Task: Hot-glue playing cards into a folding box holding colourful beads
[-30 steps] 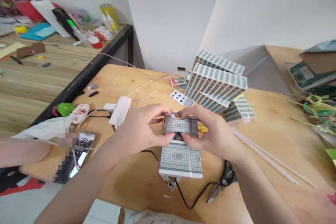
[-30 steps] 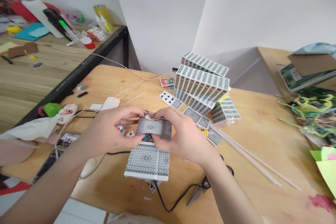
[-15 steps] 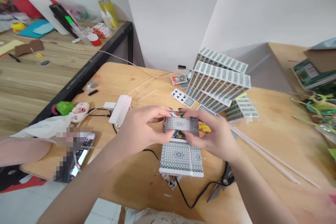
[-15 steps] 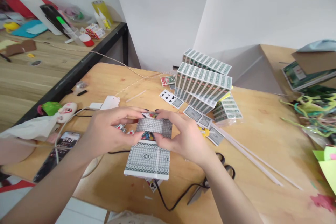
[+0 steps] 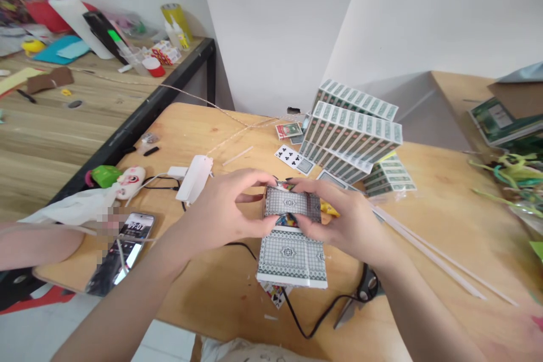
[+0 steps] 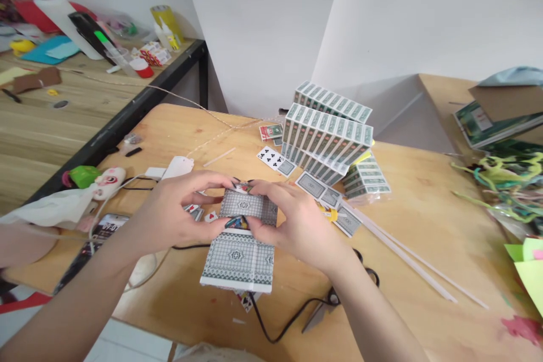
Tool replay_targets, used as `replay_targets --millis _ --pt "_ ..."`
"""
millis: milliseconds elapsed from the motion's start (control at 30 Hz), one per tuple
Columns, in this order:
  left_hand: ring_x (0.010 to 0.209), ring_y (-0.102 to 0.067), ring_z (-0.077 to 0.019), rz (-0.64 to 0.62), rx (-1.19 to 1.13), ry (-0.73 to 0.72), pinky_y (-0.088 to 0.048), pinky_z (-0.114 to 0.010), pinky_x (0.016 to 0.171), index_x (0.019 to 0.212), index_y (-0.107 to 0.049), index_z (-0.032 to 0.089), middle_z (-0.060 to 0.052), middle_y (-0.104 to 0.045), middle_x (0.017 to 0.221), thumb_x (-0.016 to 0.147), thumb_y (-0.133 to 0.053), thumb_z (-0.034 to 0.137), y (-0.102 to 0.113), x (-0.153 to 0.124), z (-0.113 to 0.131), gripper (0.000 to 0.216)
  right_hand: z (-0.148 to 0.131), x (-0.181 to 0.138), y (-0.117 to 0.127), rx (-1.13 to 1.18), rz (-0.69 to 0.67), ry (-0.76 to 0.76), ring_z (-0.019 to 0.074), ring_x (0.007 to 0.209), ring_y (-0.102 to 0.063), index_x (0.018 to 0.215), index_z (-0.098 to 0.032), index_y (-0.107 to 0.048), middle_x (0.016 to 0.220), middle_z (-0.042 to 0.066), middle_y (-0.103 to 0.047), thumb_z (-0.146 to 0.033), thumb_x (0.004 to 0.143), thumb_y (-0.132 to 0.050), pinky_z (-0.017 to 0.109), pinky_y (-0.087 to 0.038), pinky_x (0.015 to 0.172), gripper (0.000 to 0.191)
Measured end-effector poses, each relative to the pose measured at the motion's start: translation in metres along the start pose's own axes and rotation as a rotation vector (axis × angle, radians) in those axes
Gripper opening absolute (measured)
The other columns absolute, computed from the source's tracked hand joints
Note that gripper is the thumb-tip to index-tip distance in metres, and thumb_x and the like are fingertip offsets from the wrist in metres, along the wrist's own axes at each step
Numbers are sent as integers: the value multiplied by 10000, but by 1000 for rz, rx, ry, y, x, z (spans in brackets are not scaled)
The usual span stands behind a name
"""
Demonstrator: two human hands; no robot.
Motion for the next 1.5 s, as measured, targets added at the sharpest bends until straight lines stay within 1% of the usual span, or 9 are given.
replay_targets --millis 133,267,400,633,767,933,1233,1300,1500 --pt "926 -631 -121 -31 96 -42 -574 -228 822 1079 -612 209 7 -663 1063 704 -667 237 -1 3 7 379 -4 4 4 -68 -111 -85 125 760 -649 1125 -215 -587 1026 10 -707 -270 791 -648 257 -508 702 344" --pt "883 -609 -137 -38 282 -143 -537 -259 783 1033 -624 190 -3 -641 1026 712 -655 260 1 8 18 330 -13 11 5 -180 -178 -43 135 698 -609 1126 -163 -591 939 34 -689 -236 789 -626 262 -473 619 347" --pt "852 -603 -127 -106 357 -195 -489 -255 756 984 -635 196 6 -630 1021 744 -628 258 1 11 24 248 -16 16 2 -232 -233 -26 140 712 -587 1086 -145 -596 915 32 -667 -211 783 -619 267 -457 636 311" --pt "750 -580 -110 -122 343 -187 -458 -244 656 902 -648 181 -1 -626 984 738 -636 249 0 12 23 179 -14 14 0 -211 -241 -14 137 729 -574 1064 -153 -572 993 45 -641 -225 811 -589 276 -461 649 264" --pt "815 -595 -141 -108 337 -209 -470 -264 703 905 -640 189 -12 -634 991 747 -624 251 -2 12 25 171 -14 12 -1 -198 -215 6 135 714 -570 1041 -166 -554 1018 59 -633 -227 825 -575 279 -470 648 225" --pt "880 -602 -158 -88 345 -207 -476 -274 767 965 -627 208 -4 -643 1027 730 -648 281 -1 10 25 246 -13 11 0 -176 -212 18 149 753 -591 1040 -173 -539 1067 71 -626 -224 834 -570 294 -487 678 215" --pt "714 -566 -116 -138 376 -208 -439 -256 645 863 -646 172 -14 -634 942 747 -634 236 0 12 25 133 -11 14 -4 -121 -200 62 169 847 -615 1053 -182 -538 1086 66 -629 -224 820 -582 312 -494 762 241" --pt "735 -580 -127 -139 383 -212 -444 -267 658 871 -654 170 -19 -641 945 750 -630 226 1 13 25 136 -12 14 -4 -125 -200 62 172 847 -611 1050 -181 -539 1075 68 -630 -216 819 -576 315 -492 766 237" --pt "914 -629 -175 -157 410 -264 -481 -284 785 951 -682 198 -22 -646 1127 746 -621 212 -1 12 30 215 -16 18 -5 -173 -203 52 172 830 -592 1010 -168 -557 1028 76 -641 -208 811 -560 308 -480 729 203"
Point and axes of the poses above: each hand's wrist, its own x-axis towards the middle knuckle, its own y-axis out of the back of the hand, z = x × y, the point moved 6 cm from there along x, towards the middle knuckle
